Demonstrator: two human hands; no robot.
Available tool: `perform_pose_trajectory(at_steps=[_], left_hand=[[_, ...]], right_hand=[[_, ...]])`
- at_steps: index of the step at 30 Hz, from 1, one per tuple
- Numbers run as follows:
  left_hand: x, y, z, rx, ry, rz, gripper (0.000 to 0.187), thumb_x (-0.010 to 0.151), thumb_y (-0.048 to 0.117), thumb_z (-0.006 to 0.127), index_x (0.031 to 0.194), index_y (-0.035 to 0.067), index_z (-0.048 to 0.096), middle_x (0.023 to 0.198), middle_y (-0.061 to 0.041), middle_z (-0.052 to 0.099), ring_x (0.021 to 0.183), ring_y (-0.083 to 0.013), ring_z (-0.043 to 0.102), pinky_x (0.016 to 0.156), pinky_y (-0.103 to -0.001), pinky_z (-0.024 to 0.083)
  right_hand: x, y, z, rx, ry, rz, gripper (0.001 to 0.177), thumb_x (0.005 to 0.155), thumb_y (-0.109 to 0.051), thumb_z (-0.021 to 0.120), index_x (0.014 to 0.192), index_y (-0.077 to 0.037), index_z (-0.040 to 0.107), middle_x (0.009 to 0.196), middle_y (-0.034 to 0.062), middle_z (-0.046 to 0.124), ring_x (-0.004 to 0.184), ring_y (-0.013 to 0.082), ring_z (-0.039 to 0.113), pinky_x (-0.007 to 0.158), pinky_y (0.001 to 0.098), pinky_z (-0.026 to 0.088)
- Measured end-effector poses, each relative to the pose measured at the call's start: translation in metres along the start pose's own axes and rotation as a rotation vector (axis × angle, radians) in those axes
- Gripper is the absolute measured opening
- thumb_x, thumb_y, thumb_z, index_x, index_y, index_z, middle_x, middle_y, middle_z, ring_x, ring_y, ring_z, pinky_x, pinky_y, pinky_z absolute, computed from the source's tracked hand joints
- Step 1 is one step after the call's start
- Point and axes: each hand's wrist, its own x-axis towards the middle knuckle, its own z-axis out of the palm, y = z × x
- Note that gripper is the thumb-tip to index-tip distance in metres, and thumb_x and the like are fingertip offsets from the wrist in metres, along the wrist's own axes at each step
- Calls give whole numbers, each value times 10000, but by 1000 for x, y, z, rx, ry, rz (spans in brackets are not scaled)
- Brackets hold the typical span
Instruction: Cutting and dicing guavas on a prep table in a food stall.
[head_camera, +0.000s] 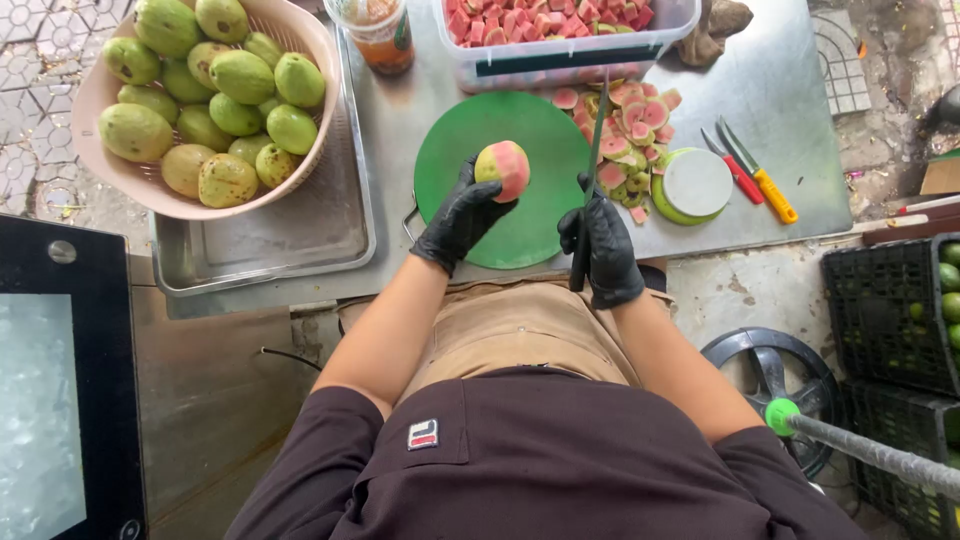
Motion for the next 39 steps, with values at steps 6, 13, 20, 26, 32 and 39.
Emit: perform_pose_trajectory(at_steps=[6,13,20,26,32,39], left_hand=[[-17,37,52,-916,-190,-137,730,949,533,663,1485,86,448,1420,-183,561,1289,-381,572,1024,-494,510],[-38,46,68,-719,-221,-24,662,1023,458,599,1544,86,429,1482,-136,558,1340,-303,568,1159,-475,463],[-38,31,62,-674,-123,1,701,1016,537,578,1491,38,448,1405,-170,588,1241,-314,617,1051,-476,524],[-28,8,41,-666,-32,-72,640,996,542,589,1401,51,523,1313,-163,633,1149,-303,667,987,-461,563],[-32,0,44,-692,-25,-73,532,1017,449,618,1376,62,553,1301,-138,651,1172,-277,667,1004,-430,566],[-34,-3,49,-743,58,-25,437,995,398,647,1278,73,573,1190,-118,673,1099,-270,677,968,-423,572]], right_hand=[[-28,-69,54,-197,-122,-152,720,1107,-280,546,1703,-110,179,778,8,570,660,69,488,636,206,432],[-46,-94,70,-521,-164,-224,776,1083,-130,591,1708,-74,135,899,12,572,767,95,518,779,217,474],[-55,-109,91,-1148,-167,-442,770,944,-147,707,1603,-32,327,798,59,669,638,202,663,646,320,537],[-53,-108,92,-1313,-164,-453,729,931,-214,747,1558,-29,425,739,54,670,603,216,677,590,353,545],[-53,-106,97,-1318,-148,-415,725,943,-229,734,1567,-33,420,735,51,676,607,214,686,590,354,548],[-49,-99,93,-1355,-158,-472,721,964,-223,707,1587,-46,391,785,96,706,642,249,708,601,377,559]])
